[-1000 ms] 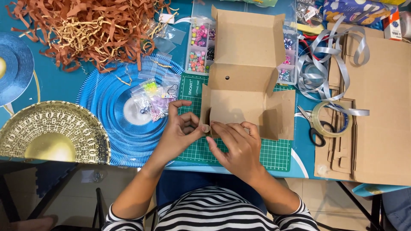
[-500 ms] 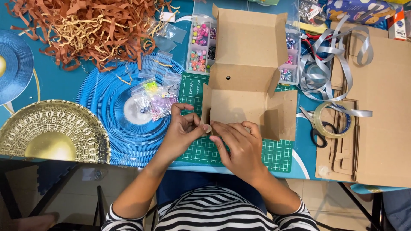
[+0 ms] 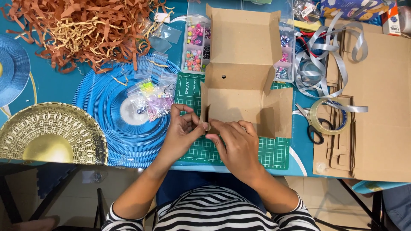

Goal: Assembling a small cardboard box by folding along pre-scored lines and tucking in the tabs.

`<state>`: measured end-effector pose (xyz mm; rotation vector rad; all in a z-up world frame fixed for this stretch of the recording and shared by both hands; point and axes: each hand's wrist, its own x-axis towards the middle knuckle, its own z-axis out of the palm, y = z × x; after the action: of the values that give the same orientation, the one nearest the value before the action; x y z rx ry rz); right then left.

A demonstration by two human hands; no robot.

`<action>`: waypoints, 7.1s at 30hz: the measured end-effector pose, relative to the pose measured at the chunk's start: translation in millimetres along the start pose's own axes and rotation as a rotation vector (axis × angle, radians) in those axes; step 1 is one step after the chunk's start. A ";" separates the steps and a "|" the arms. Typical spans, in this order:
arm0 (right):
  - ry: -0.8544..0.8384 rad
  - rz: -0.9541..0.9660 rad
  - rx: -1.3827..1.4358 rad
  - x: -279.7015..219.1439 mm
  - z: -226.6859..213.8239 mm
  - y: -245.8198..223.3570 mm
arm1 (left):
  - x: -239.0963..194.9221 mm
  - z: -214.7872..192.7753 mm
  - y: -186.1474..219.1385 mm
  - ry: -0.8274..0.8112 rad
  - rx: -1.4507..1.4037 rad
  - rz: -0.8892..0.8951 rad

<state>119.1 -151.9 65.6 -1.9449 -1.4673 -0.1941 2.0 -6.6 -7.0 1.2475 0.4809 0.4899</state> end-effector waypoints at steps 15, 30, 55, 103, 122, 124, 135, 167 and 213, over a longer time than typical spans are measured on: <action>0.029 0.065 0.116 7.0 -9.2 -4.6 | -14.0 -1.4 26.7 0.034 -0.011 -0.030; 0.031 0.066 0.214 4.2 -3.4 6.2 | -12.4 9.0 27.5 0.034 0.020 0.006; 0.257 -0.151 -0.143 -30.1 -55.3 31.6 | 23.7 3.0 105.5 -0.345 1.443 1.272; 0.297 0.847 1.178 -77.1 -37.1 107.3 | 65.8 119.8 108.2 -0.695 0.797 -0.139; 0.351 0.801 1.154 -73.6 -35.7 103.9 | 63.8 126.5 115.0 -0.698 0.900 0.127; 0.355 0.806 1.167 -72.5 -36.2 103.1 | 63.9 126.1 115.8 -0.691 0.902 0.128; 0.333 0.792 1.186 -72.7 -35.0 106.0 | 64.4 128.3 115.0 -0.693 0.891 0.170; 0.314 0.763 1.035 -77.6 -33.7 102.5 | 45.7 122.1 107.4 -0.665 1.117 0.409; 0.228 0.535 0.674 -52.9 -69.1 95.2 | 38.9 32.7 113.1 -0.042 1.252 0.691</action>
<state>204.6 -247.4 50.8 -1.6033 -0.6917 0.2803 42.6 18.9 107.4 2.6641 0.2829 0.7702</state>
